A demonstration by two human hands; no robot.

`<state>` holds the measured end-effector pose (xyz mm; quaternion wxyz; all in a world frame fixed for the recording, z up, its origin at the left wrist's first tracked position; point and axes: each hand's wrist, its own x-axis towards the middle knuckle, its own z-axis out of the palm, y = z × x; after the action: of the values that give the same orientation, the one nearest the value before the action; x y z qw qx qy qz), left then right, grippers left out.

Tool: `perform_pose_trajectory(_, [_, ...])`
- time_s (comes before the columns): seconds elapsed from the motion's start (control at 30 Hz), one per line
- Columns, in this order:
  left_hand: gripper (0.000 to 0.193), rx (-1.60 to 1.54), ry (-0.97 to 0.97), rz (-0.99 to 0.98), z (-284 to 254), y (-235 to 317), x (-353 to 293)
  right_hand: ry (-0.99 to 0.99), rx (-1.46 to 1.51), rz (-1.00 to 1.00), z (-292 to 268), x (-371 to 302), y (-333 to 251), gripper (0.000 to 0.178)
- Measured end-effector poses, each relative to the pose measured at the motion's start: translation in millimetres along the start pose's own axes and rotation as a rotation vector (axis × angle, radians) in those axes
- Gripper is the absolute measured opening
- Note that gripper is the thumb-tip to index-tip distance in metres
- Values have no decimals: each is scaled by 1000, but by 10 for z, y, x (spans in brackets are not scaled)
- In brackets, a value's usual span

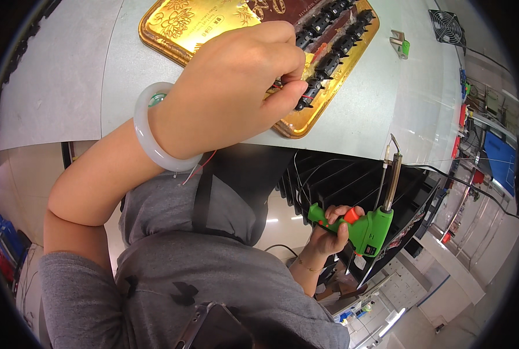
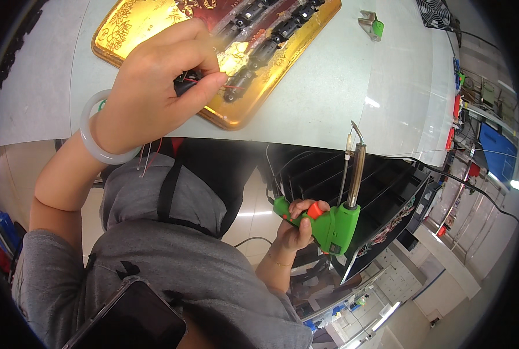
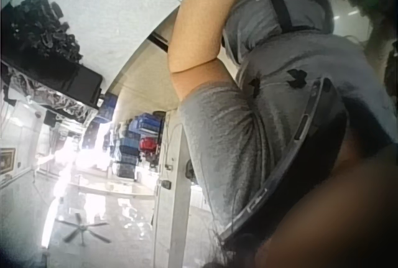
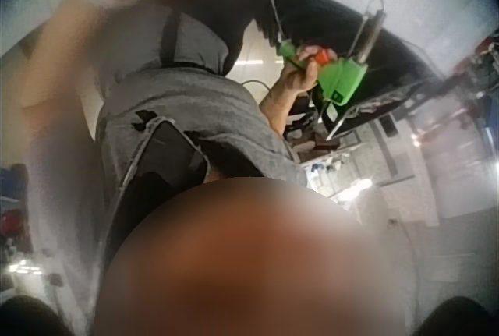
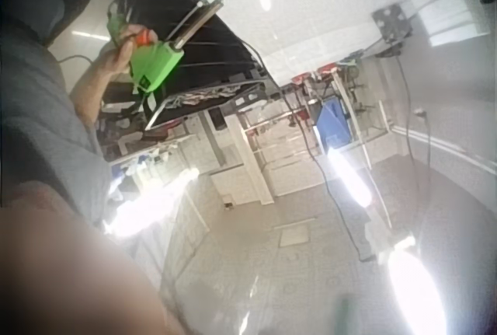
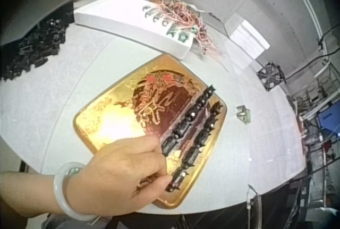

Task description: Manually assemble and solder components onto circuit board modules.

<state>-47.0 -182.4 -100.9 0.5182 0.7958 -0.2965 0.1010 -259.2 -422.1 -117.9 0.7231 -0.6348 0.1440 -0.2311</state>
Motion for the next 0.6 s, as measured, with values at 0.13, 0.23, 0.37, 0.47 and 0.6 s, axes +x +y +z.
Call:
perform_pose_trajectory(0.13, [10, -7, 6, 5, 3, 2, -2, -14, 9, -4, 6, 16, 11, 42])
perform_pose_trajectory(0.23, [10, 2, 8, 8, 1, -6, 0, -10, -9, -4, 18, 26, 15, 42])
perform_pose_trajectory(0.37, [11, -8, 13, 10, 5, -10, 0, -11, -20, 14, -11, 13, 36, 44])
perform_pose_trajectory(0.47, [11, 0, 9, 10, 2, -6, -2, -21, -39, 19, 2, 8, 46, 44])
perform_pose_trajectory(0.6, [11, -1, 8, 9, -4, 6, 3, -43, -22, 35, 18, 9, 40, 43])
